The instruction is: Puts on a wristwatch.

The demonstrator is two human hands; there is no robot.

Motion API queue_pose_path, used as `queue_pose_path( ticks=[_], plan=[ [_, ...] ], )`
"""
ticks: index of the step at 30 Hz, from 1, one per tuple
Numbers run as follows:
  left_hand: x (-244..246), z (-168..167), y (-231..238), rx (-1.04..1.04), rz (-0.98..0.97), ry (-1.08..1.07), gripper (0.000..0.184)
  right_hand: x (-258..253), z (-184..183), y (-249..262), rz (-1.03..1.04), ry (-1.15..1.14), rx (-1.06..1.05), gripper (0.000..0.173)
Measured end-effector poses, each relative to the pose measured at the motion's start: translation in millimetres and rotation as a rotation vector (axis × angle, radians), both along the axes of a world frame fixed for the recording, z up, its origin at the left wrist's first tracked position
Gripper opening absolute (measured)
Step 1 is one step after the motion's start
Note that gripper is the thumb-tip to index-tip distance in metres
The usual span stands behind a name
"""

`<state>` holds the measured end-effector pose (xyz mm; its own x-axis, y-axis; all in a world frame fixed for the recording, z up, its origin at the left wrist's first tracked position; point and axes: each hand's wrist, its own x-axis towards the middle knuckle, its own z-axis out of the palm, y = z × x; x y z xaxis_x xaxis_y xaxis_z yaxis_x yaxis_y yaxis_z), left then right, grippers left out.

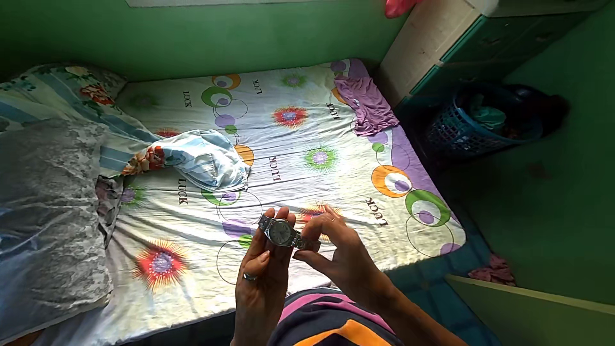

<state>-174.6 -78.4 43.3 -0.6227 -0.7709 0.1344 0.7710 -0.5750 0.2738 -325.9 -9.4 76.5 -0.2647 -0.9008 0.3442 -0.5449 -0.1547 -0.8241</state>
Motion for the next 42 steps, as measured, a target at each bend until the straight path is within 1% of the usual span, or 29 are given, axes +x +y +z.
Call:
queue_pose_path(
  ticks=[1, 3, 4, 5, 6, 8, 9, 10, 12, 13, 14, 16, 18, 21, 24, 27, 29, 31, 32, 35, 36, 37, 39, 40, 41, 42],
  plan=[
    [-2, 3, 0, -0.163, 0.107, -0.089, 0.044, 3, 13, -2, -0.002, 0.082, -0.049, 0.02],
    [-7, 6, 0, -0.566, 0.411, -0.391, 0.043, 13, 31, -6, 0.0, 0.198, -0.136, 0.016],
    [-10, 6, 0, -0.724, 0.558, -0.522, 0.044, 19, 35, -8, 0.005, 0.236, -0.18, 0.014],
    [-14, 4, 1, -0.813, 0.655, -0.591, 0.046, 25, 37, -11, 0.006, 0.269, -0.229, 0.013],
    [-19, 2, 2, -0.83, 0.688, -0.593, 0.049, 31, 36, -14, 0.012, 0.295, -0.273, 0.013],
    [-27, -1, 3, -0.741, 0.628, -0.504, 0.05, 37, 30, -17, 0.025, 0.338, -0.332, 0.011],
    [-28, -1, 3, -0.706, 0.62, -0.509, 0.05, 39, 25, -17, 0.021, 0.358, -0.344, 0.01],
    [-26, -2, 3, -0.724, 0.664, -0.585, 0.047, 39, 19, -17, 0.014, 0.365, -0.348, 0.01],
    [-18, -3, 0, -0.854, 0.81, -0.795, 0.037, 36, 10, -14, 0.004, 0.354, -0.331, 0.012],
    [-15, -3, 0, -0.888, 0.86, -0.856, 0.034, 35, 6, -13, -0.002, 0.344, -0.325, 0.013],
    [-13, -1, 1, -0.896, 0.878, -0.867, 0.033, 35, 3, -12, -0.005, 0.333, -0.33, 0.014],
    [-13, 2, 5, -0.864, 0.85, -0.783, 0.036, 37, 3, -10, -0.006, 0.313, -0.345, 0.017],
    [-15, 5, 3, -0.892, 0.816, -0.688, 0.043, 39, 8, -8, -0.01, 0.306, -0.374, 0.018],
    [-16, 13, -4, -1.022, 0.853, -0.785, 0.051, 40, 11, -6, -0.045, 0.363, -0.438, 0.018],
    [-21, 16, -9, -1.036, 0.829, -0.799, 0.062, 39, 13, -3, -0.057, 0.411, -0.471, 0.02],
    [-31, 8, -16, -1.075, 0.904, -0.767, 0.065, 43, 9, -3, -0.043, 0.429, -0.49, 0.02],
    [-31, 11, -18, -1.088, 0.896, -0.764, 0.065, 43, 6, -2, -0.048, 0.436, -0.494, 0.022],
    [-31, 17, -21, -1.063, 0.949, -0.74, 0.062, 43, 3, 0, -0.056, 0.431, -0.501, 0.022],
    [-30, 22, -21, -1.055, 0.955, -0.704, 0.061, 45, 2, 1, -0.056, 0.42, -0.503, 0.021],
    [-29, 35, -13, -0.989, 0.755, -0.445, 0.058, 53, 0, 4, -0.043, 0.364, -0.513, 0.017],
    [-29, 35, -12, -1.004, 0.771, -0.501, 0.057, 53, 1, 4, -0.054, 0.357, -0.513, 0.017],
    [-28, 35, -13, -1.073, 0.84, -0.653, 0.056, 51, 2, 5, -0.066, 0.362, -0.503, 0.017],
    [-20, 34, -20, -1.287, 0.946, -0.993, 0.05, 44, 3, 6, -0.085, 0.387, -0.472, 0.019],
    [-18, 33, -22, -1.318, 0.964, -1.057, 0.049, 42, 3, 7, -0.088, 0.394, -0.467, 0.02],
    [-18, 31, -22, -1.288, 0.933, -1.009, 0.051, 42, 1, 6, -0.089, 0.4, -0.471, 0.02],
    [-20, 30, -20, -1.216, 0.854, -0.88, 0.054, 43, 0, 6, -0.088, 0.404, -0.48, 0.02]
  ],
)
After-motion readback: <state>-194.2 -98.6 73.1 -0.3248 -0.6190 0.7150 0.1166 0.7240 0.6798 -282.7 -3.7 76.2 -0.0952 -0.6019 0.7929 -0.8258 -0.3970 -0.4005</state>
